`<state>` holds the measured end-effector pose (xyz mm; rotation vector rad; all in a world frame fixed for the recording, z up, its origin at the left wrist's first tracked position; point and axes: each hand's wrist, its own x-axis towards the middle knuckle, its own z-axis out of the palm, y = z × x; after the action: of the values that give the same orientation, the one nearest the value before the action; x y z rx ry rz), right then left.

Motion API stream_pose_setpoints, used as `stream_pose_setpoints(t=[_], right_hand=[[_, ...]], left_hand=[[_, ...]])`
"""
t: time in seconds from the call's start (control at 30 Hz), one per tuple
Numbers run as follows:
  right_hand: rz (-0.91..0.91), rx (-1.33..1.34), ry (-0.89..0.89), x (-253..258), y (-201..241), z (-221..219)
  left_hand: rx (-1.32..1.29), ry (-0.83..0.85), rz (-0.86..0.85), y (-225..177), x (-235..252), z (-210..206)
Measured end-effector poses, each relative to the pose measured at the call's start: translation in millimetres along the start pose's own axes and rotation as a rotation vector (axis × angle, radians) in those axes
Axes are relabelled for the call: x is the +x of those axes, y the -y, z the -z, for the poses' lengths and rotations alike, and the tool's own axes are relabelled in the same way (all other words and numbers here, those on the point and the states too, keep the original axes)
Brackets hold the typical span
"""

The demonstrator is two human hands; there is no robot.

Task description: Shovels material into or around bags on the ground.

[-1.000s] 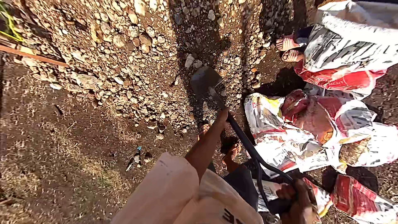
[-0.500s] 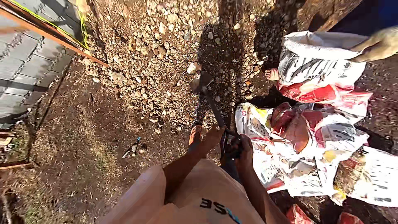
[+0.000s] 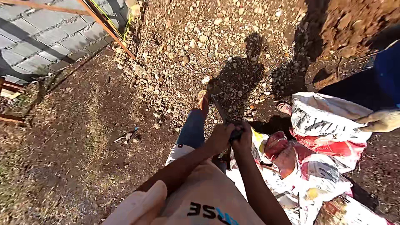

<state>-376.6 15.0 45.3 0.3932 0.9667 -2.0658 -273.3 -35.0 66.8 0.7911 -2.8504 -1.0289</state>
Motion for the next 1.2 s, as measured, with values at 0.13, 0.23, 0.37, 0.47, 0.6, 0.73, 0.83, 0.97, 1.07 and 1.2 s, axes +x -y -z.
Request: stream_pose_setpoints(t=[0.13,0.23,0.37,0.47,0.6,0.73,0.83,0.97,1.07,1.2], right_hand=[[-0.033,0.036,-0.020,8.4,18.3,-7.5],[0.004,-0.041,-0.058,14.9,27.1,-28.4],[0.051,-0.157,-0.120,23.6,49.4,-50.6],[0.053,-0.114,-0.138,51.2,64.9,-70.4],[0.061,-0.091,-0.082,139.9,46.6,-98.9],[0.000,-0.071,-0.032,153.9,50.8,-101.7],[-0.028,-0.128,0.010,136.8,39.4,-61.1],[0.017,-0.188,0.012,121.0,17.7,0.9],[0.046,-0.217,0.029,109.2,-1.3,51.3],[0.068,-0.231,-0.038,95.2,-34.3,125.9]], left_hand=[[-0.024,0.192,0.006,-6.9,30.6,12.7],[0.000,0.285,0.023,-8.5,49.8,32.4],[-0.062,0.284,-0.054,-18.0,74.1,53.4],[-0.111,0.199,-0.112,-15.4,107.9,55.8],[-0.139,0.233,0.007,25.4,180.7,70.0],[-0.182,0.231,0.075,30.3,193.4,70.8],[-0.243,0.183,0.110,35.4,163.6,28.9],[-0.186,0.298,0.118,35.8,136.5,-12.0],[-0.126,0.380,0.030,47.8,114.1,-50.9],[-0.094,0.427,-0.095,70.0,79.9,-124.0]])
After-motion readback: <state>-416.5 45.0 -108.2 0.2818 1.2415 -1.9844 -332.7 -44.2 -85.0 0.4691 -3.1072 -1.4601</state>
